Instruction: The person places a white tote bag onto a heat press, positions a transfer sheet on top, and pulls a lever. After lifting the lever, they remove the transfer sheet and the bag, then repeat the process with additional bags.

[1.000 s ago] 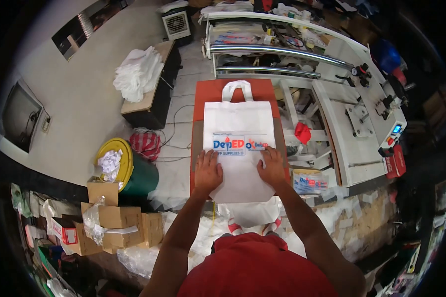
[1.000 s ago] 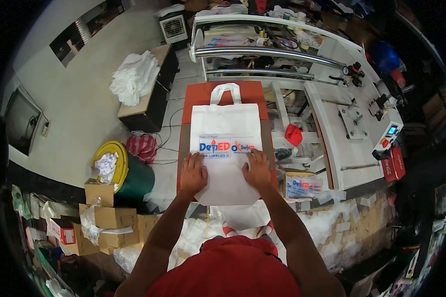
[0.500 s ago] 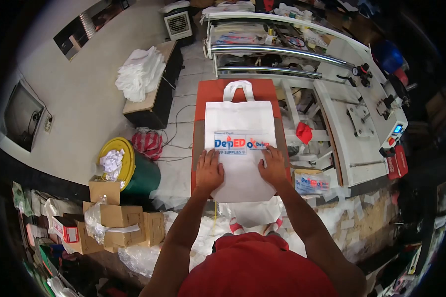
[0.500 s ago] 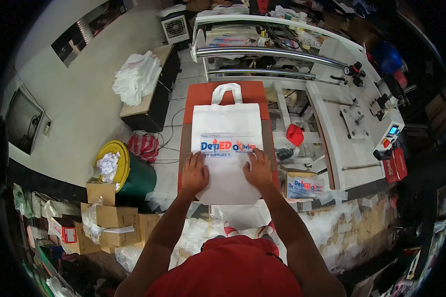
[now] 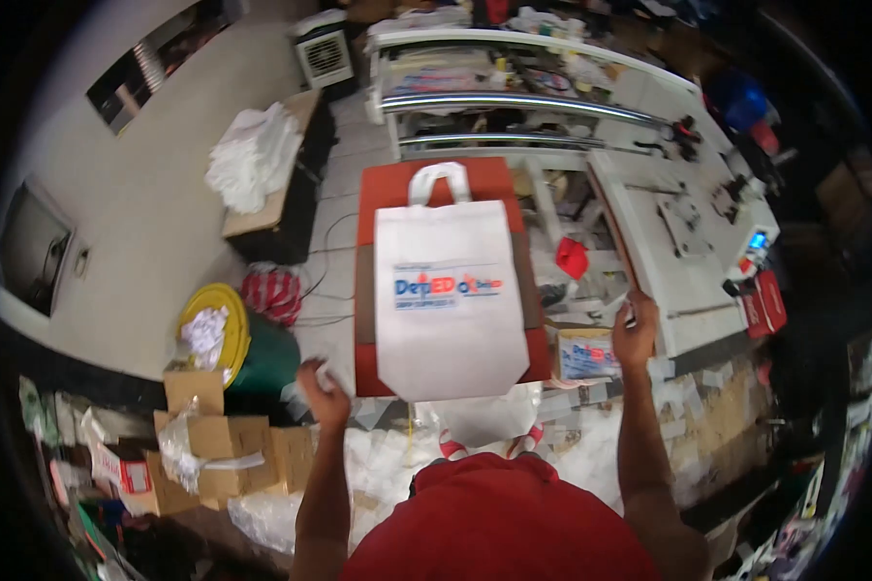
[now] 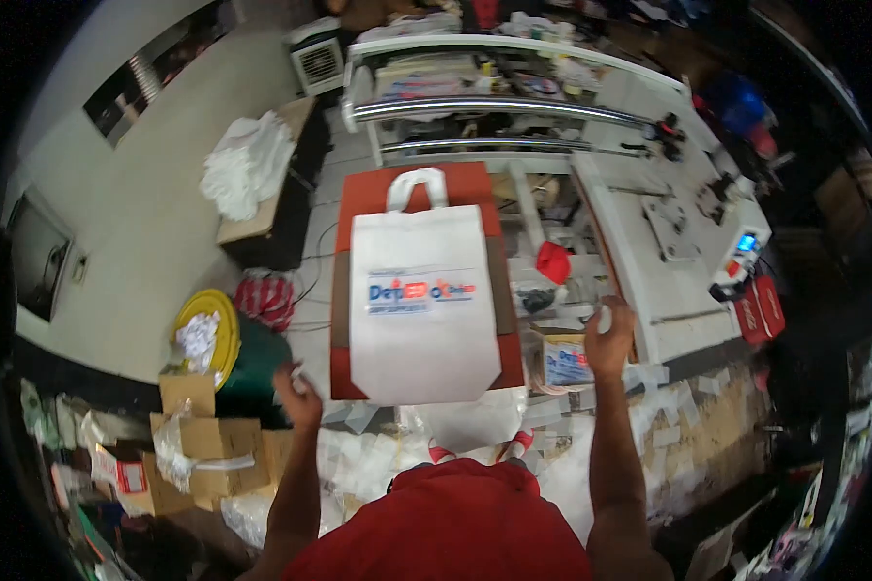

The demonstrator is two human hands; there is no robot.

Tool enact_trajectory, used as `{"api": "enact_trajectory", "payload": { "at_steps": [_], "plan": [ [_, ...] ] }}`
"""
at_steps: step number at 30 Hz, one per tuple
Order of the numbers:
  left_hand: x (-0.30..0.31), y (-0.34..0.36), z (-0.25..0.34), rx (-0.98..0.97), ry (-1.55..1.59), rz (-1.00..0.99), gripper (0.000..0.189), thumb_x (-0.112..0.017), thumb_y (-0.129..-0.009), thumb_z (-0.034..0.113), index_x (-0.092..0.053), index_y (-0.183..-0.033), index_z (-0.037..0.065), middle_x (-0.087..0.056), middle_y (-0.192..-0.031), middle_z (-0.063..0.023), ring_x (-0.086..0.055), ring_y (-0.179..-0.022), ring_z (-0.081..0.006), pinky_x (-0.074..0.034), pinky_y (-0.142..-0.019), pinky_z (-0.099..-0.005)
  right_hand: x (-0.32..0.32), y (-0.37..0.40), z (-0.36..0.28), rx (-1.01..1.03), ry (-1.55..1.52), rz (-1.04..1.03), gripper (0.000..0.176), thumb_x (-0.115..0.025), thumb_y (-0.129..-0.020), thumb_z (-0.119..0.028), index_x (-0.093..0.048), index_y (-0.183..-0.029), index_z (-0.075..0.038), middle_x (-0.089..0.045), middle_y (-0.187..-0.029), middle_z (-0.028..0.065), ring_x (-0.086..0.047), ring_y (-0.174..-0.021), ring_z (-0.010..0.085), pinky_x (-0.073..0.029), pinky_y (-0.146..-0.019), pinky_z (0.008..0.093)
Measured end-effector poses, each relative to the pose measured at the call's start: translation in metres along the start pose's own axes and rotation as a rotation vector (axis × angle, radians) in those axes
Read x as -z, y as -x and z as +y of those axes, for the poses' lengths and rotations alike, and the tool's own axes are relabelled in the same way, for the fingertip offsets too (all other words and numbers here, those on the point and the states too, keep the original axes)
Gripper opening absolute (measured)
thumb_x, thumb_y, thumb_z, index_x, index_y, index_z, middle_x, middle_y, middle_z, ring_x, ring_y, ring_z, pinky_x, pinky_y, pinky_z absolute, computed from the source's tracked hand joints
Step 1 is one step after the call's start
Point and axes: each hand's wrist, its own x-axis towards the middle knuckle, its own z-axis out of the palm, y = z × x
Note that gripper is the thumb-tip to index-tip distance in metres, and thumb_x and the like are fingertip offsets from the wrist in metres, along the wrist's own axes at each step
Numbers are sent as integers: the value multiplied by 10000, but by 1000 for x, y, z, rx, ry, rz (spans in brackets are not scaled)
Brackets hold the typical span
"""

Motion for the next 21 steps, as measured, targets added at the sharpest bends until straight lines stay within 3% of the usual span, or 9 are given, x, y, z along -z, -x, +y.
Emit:
{"api": "enact_trajectory", "payload": {
  "at_steps": [3,4,5,6,8,13,15,18,21],
  "plan": [
    [31,75,-35,290,-57,-41,452,-529,-792,-38,-456,-1238,-67,-550,-1103,-244,-505,-1041,-401,-412,-923,-483,72,-17,68,-136,239,101,171,-587,-838,-74,-574,-993,-4,-611,-991,184,-556,-941,391,-430,-850,483],
    [26,127,-94,152,-90,-11,486,-519,-778,-44,-442,-1257,-73,-542,-1166,-262,-500,-1096,-416,-425,-921,-498,93,-21,94,-171,310,127,184,-595,-838,-97,-576,-998,-7,-611,-987,180,-558,-941,391,-430,-850,480],
    [44,143,-77,322,-402,-311,487,-515,-783,-27,-436,-1261,-80,-531,-1221,-281,-480,-1168,-430,-405,-966,-513,111,-25,121,-180,371,145,196,-607,-836,-113,-578,-998,-8,-610,-987,180,-558,-947,388,-430,-850,479],
    [46,161,-59,668,-94,-182,474,-519,-791,9,-452,-1252,-82,-533,-1228,-298,-433,-1237,-445,-359,-1030,-503,126,-30,145,-185,421,159,209,-620,-834,-130,-579,-999,-9,-608,-987,180,-559,-953,385,-430,-850,477],
    [53,236,-106,420,-433,-516,349,-500,-790,52,-552,-1118,-56,-553,-1163,-286,-545,-1070,-437,-439,-925,-492,151,-46,178,-150,488,190,233,-649,-827,-157,-580,-993,-9,-605,-997,184,-559,-967,375,-429,-854,471],
    [60,331,-91,314,-469,-1199,88,-549,-769,113,-611,-720,76,-654,-753,-147,-632,-782,-374,-500,-714,-462,172,-86,231,160,379,85,288,-755,-787,-268,-635,-903,-33,-632,-929,157,-570,-945,358,-428,-852,463],
    [55,342,-52,1398,-43,-1082,219,-544,-779,225,-594,-616,88,-590,-563,-111,-614,-593,-336,-506,-615,-433,176,-94,240,115,363,-31,289,-747,-789,-290,-640,-863,-32,-633,-880,139,-570,-918,356,-436,-818,459],
    [30,367,-59,724,-23,-1213,264,-520,-790,264,-579,-607,83,-547,-523,-107,-568,-493,-281,-495,-559,-407,172,-101,255,149,282,-73,307,-734,-793,-311,-625,-713,-36,-622,-751,105,-562,-815,348,-436,-742,454],
    [16,350,-8,967,1,-1063,190,-570,-769,197,-590,-615,89,-589,-602,-117,-605,-592,-294,-509,-622,-417,170,-103,266,46,188,-216,336,-729,-797,-311,-578,-666,-41,-595,-673,94,-531,-745,330,-423,-679,448]
  ]
}}
